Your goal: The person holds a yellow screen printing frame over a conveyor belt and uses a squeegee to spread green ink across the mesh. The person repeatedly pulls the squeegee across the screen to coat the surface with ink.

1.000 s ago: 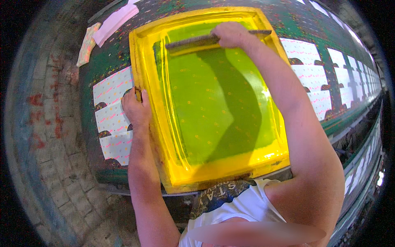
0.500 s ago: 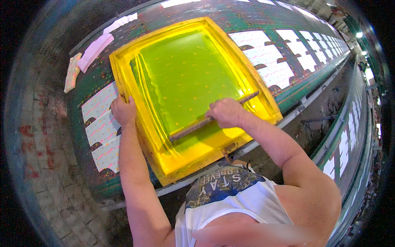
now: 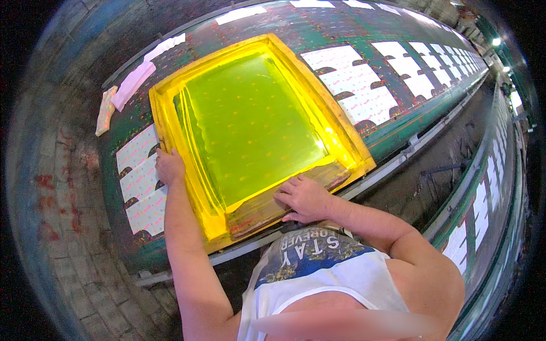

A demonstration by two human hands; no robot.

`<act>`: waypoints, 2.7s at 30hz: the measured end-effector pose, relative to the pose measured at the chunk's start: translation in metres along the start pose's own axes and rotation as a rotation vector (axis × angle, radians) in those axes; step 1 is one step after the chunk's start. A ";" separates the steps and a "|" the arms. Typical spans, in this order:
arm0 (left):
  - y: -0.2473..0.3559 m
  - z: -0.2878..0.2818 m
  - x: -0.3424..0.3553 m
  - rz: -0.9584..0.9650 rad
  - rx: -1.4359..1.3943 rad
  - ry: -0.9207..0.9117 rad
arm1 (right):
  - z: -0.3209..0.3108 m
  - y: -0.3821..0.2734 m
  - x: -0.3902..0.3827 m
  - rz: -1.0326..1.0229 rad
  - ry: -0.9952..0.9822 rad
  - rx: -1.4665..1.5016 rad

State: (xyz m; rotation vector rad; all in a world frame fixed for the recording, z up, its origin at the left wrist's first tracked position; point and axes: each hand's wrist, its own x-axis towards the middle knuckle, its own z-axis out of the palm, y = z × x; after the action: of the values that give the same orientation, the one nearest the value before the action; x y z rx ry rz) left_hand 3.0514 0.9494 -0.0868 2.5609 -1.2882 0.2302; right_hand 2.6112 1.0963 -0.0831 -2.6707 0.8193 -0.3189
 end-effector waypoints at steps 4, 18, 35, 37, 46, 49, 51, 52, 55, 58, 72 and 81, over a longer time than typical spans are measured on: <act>0.005 -0.007 -0.009 -0.096 0.101 -0.069 | -0.005 0.031 -0.021 -0.096 0.070 0.175; 0.002 0.001 -0.007 -0.160 0.212 -0.031 | -0.030 0.235 -0.048 0.725 0.431 0.123; -0.041 0.011 0.006 -0.130 -0.269 -0.098 | -0.047 0.235 -0.030 0.834 0.475 0.173; -0.046 0.009 0.012 -0.111 -0.271 -0.131 | -0.058 0.232 -0.031 0.786 0.495 0.160; 0.002 -0.001 0.021 -0.101 -0.589 -0.147 | -0.097 0.285 -0.053 0.800 0.506 0.212; 0.051 0.005 0.008 -0.089 -0.599 -0.153 | -0.106 0.329 -0.081 0.816 0.513 0.207; 0.095 0.011 -0.009 -0.073 -0.553 -0.133 | -0.111 0.364 -0.104 0.813 0.518 0.172; 0.118 0.015 -0.020 -0.059 -0.499 -0.109 | -0.113 0.381 -0.117 0.849 0.517 0.265; 0.187 0.021 -0.057 -0.021 -0.376 -0.057 | -0.117 0.430 -0.157 0.748 0.655 0.141; 0.249 0.034 -0.093 -0.040 -0.537 -0.047 | -0.123 0.473 -0.200 0.831 0.631 0.189; 0.399 0.075 -0.181 -0.066 -0.540 -0.083 | -0.140 0.594 -0.328 0.895 0.671 0.245; 0.397 0.089 -0.187 -0.062 -0.533 -0.092 | -0.140 0.597 -0.341 0.905 0.587 0.293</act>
State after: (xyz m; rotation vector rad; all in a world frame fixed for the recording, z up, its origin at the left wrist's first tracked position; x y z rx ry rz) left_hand 2.6229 0.8388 -0.1546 2.1642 -1.1118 -0.2200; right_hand 1.9929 0.7926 -0.2159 -1.6910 1.8527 -0.8918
